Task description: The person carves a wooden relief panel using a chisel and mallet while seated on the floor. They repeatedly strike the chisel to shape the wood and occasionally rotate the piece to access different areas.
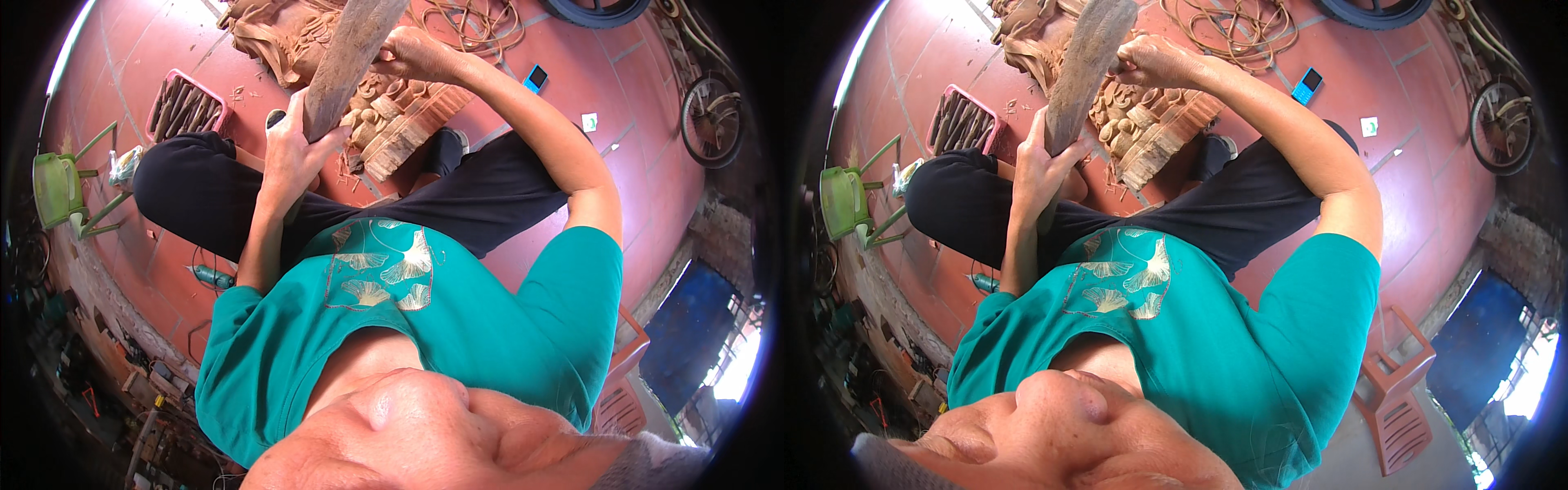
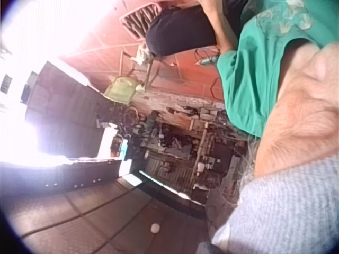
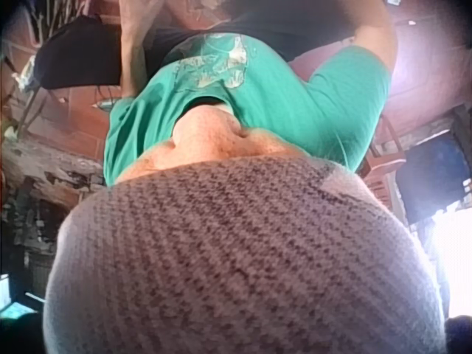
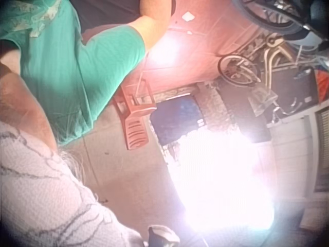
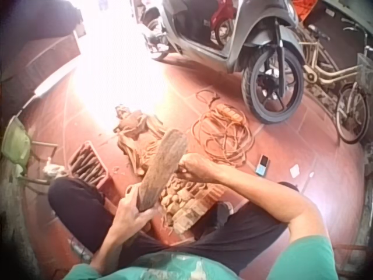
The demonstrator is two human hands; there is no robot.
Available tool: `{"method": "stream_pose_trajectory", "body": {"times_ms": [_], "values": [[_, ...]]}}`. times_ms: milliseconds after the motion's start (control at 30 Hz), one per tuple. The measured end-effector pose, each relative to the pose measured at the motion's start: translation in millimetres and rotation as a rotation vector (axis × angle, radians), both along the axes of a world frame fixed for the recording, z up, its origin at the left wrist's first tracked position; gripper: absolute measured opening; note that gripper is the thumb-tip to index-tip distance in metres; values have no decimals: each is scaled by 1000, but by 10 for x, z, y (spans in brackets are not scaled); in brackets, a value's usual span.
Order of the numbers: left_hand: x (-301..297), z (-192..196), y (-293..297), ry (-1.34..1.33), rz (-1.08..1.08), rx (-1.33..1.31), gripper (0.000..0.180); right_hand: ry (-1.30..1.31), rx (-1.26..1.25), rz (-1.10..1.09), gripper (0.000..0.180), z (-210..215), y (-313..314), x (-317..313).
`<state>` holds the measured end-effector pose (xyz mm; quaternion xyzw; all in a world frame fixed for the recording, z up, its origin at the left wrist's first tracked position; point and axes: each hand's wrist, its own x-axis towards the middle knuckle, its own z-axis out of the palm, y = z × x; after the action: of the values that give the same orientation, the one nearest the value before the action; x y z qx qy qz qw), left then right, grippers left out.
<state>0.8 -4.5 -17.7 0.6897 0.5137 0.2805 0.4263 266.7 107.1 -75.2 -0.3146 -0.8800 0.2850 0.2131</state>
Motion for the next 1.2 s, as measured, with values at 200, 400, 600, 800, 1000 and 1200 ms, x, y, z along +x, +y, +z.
{"method": "stream_pose_trajectory", "body": {"times_ms": [200, 400, 600, 800, 1000, 1200], "values": [[22, 122, -56, -182, 68, 37, 63, 56, -85, -34, 20, 60, -37, -6], [30, 22, 5, 40, -12, 11, 63, 14, -66, -69, 14, 25, -25, 7], [-3, 11, -14, -108, 23, -14, 59, 32, -160, -65, 16, 5, -20, 73], [72, 267, -95, -261, 128, -2, 59, 66, -138, -45, 16, -4, -81, 93], [54, 117, -16, 133, -17, 24, 64, -10, 48, -66, 13, -102, -83, 44], [57, 148, -61, -43, -15, 61, 67, 45, -130, -42, 13, 119, -122, 34]]}}
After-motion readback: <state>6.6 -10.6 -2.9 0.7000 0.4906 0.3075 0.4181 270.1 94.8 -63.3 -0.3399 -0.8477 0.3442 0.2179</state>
